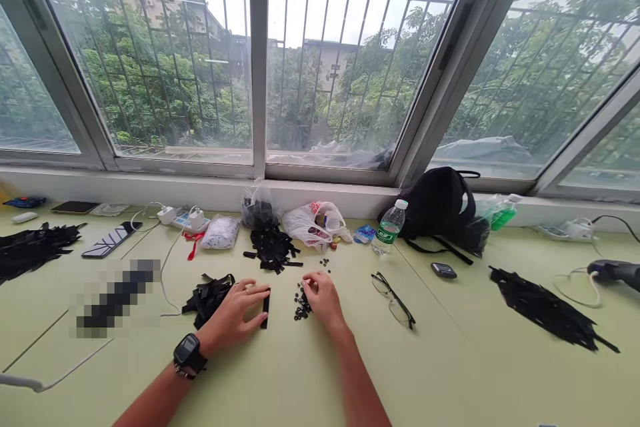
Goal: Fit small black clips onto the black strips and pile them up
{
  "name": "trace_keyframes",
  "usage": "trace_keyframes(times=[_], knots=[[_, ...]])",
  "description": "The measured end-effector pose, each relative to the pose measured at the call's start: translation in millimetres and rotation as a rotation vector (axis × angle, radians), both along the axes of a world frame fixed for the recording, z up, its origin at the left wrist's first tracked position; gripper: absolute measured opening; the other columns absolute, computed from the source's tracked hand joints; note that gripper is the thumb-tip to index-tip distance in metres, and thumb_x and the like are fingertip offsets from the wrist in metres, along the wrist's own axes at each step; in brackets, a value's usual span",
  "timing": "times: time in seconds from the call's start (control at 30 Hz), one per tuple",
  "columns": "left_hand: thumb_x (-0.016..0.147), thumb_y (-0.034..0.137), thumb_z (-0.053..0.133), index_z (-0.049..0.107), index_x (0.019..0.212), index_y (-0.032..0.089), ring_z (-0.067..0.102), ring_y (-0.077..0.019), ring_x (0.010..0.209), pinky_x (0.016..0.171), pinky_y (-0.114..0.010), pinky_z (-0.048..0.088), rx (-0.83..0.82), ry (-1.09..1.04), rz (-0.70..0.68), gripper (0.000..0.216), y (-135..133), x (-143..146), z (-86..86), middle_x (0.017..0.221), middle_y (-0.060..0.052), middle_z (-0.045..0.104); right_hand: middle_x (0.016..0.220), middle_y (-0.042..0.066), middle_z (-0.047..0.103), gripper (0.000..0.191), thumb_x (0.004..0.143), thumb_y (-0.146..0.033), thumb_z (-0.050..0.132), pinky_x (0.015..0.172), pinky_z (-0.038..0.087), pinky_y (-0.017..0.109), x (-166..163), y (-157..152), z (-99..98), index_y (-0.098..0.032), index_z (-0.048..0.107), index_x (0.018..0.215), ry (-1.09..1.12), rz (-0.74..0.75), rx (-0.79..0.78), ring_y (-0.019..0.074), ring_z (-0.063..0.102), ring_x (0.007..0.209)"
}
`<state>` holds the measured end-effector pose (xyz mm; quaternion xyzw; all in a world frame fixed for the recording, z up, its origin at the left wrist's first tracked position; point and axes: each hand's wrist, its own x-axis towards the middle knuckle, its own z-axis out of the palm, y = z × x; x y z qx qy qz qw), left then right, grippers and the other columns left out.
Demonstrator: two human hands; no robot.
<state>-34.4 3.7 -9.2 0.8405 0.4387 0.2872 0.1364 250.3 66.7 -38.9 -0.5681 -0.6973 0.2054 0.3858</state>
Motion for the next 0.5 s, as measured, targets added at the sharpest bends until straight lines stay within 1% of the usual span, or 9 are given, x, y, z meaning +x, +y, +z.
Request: trace_keyframes(times=[0.1,0.23,0.4,0.5], knots=[[0.087,0.029,0.071,0.067,0.133,0.031,0.050,-0.0347,0.135,0.114,-0.057,0.042,-0.013,-0.003,-0.001,0.047,-1,1,2.5,0.142,-0.002,0.065,0.094,0.008,0.069,0.023,0.085,-0.035,0.058,0.075,0.051,0.031,-4,0,2.0,-0.020,0.075,0.088,-0.021,-0.004,-0.006,0.0199,0.066,0.077],[0.087,0.029,0.070,0.067,0.133,0.032,0.049,-0.0348,0.136,0.115,-0.058,0.041,-0.028,-0.001,-0.001,0.046,-2,1,4.3,0.142,-0.002,0.064,0.090,0.007,0.069,0.022,0.083,-0.034,0.059,0.072,0.051,0.031,-7,0,3.2,-0.019,0.074,0.085,-0.025,-0.034,-0.011,0.0188,0.065,0.071],[0.087,0.030,0.071,0.067,0.133,0.033,0.049,-0.0346,0.135,0.114,-0.057,0.041,-0.037,-0.001,0.004,0.046,-2,1,3.3,0.142,-0.002,0.065,0.088,0.006,0.070,0.019,0.081,-0.034,0.060,0.071,0.051,0.030,-10,0,3.7,-0.020,0.073,0.081,-0.031,-0.055,-0.003,0.0186,0.066,0.069],[0.087,0.029,0.071,0.067,0.133,0.033,0.050,-0.0337,0.134,0.114,-0.056,0.042,-0.035,-0.002,0.009,0.047,-1,1,1.9,0.142,-0.001,0.065,0.087,0.006,0.070,0.018,0.082,-0.033,0.060,0.073,0.051,0.030,-11,-1,3.2,-0.020,0.072,0.080,-0.052,-0.054,0.004,0.0188,0.066,0.071]])
